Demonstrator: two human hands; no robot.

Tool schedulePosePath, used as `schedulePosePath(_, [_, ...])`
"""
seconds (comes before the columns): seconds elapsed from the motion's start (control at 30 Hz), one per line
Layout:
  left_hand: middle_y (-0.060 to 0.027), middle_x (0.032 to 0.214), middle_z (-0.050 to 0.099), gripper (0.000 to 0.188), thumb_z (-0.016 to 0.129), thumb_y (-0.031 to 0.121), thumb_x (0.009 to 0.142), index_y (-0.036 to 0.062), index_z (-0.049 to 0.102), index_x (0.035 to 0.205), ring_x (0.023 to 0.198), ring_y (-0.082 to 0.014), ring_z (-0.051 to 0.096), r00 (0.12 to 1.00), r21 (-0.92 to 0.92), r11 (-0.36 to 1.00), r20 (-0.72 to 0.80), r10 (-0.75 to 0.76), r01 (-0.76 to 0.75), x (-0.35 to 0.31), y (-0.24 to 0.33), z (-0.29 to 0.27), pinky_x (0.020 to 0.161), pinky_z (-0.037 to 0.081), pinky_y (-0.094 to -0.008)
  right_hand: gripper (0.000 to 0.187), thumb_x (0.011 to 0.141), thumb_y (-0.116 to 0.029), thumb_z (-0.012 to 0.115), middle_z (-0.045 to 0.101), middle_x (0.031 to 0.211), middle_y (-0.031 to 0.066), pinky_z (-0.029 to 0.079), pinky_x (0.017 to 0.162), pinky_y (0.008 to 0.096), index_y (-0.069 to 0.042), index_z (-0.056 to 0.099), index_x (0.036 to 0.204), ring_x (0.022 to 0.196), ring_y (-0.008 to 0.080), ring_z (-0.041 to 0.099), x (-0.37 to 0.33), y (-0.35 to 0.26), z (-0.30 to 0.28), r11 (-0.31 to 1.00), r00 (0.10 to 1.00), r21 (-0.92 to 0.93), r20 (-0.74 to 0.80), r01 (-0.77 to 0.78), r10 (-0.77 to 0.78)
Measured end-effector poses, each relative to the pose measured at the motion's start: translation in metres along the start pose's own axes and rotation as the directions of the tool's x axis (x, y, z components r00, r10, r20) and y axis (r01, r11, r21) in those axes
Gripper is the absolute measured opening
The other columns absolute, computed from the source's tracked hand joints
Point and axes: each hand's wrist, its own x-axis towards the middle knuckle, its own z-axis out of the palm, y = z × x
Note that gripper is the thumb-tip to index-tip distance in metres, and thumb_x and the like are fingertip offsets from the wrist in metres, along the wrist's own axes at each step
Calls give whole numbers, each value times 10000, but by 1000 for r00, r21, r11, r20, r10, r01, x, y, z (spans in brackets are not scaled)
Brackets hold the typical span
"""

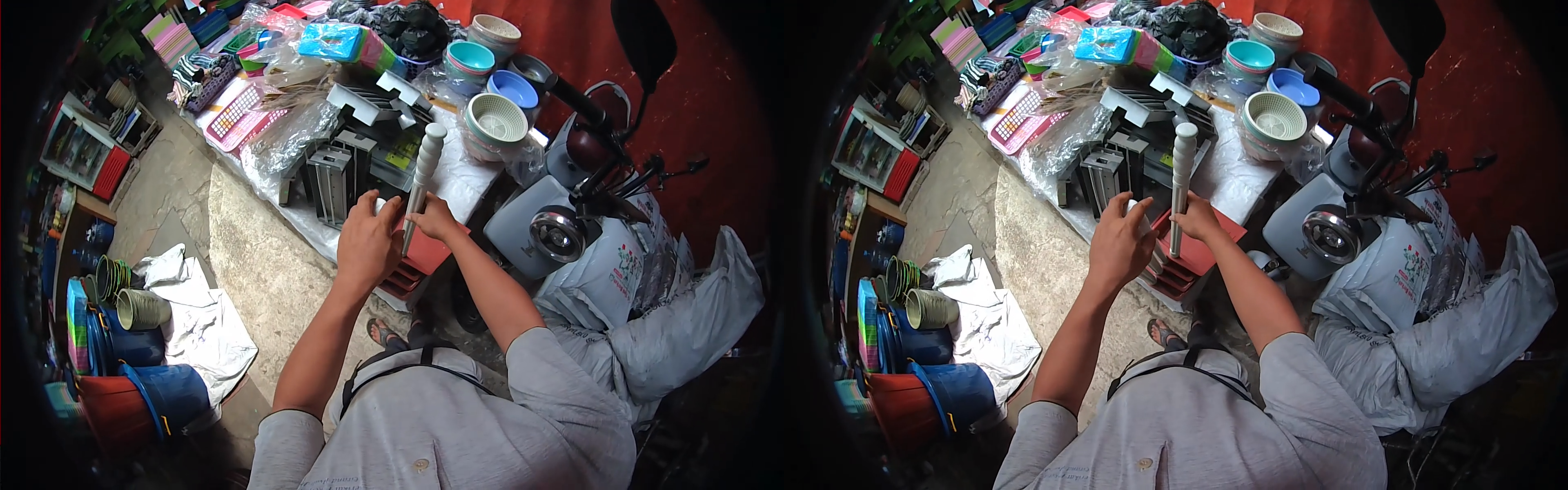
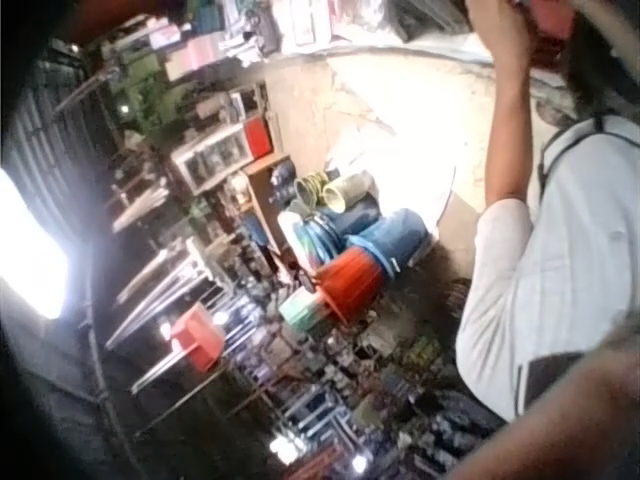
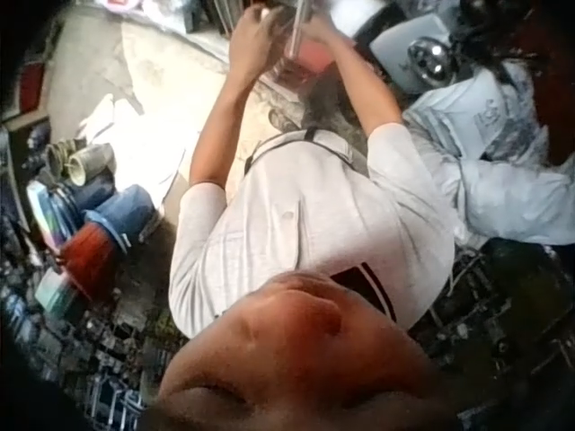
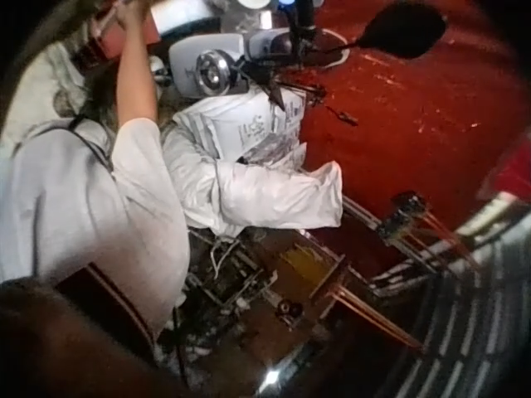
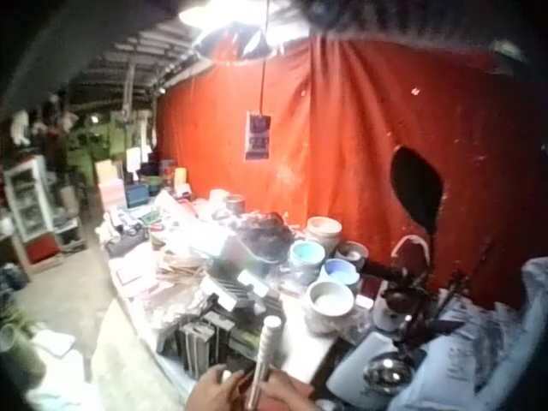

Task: Assembling a plastic dustpan by fitting the handle into the base unit.

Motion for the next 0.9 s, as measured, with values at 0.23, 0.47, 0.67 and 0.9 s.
schedulePosePath(0.23, [-170, 1204, 500, 557, 696, 101, 697, 108, 525, 1228, 1061, -339, 531, 997, -53, 998, 68, -31, 35, 0, 0, -8, 861, 464, -377, 396, 706, -127, 727, 661, 886, 160, 507, 768, 380, -27, 558, 1050, 857, 285, 653, -6, 11, 9, 996, 999, 85, 5, 39, -40])
schedulePosePath(0.47, [-120, 1218, 526, 573, 677, 79, 691, 112, 502, 1236, 1040, -312, 563, 998, -170, 985, 49, 45, -36, 1, -9, -9, 837, 490, -365, 337, 716, -115, 717, 666, 864, 161, 519, 745, 382, -17, 559, 997, 841, 291, 662, -7, 30, 13, 984, 986, 104, 63, 148, -155])
schedulePosePath(0.67, [-98, 1171, 555, 539, 662, 99, 700, 138, 520, 1219, 1003, -296, 585, 999, -203, 979, 38, 39, -31, -2, -16, -7, 806, 502, -358, 354, 709, -124, 734, 667, 848, 158, 519, 738, 377, -5, 561, 993, 821, 284, 665, -8, 30, 20, 977, 986, 138, -5, 164, -165])
schedulePosePath(0.9, [-85, 1094, 578, 506, 652, 113, 715, 140, 534, 1206, 920, -293, 604, 999, -200, 980, 35, 17, -10, 4, -19, -6, 753, 509, -360, 323, 713, -129, 720, 660, 795, 162, 517, 691, 387, -2, 568, 969, 779, 304, 660, -2, 17, 15, 967, 967, -1, -4, 254, -254])
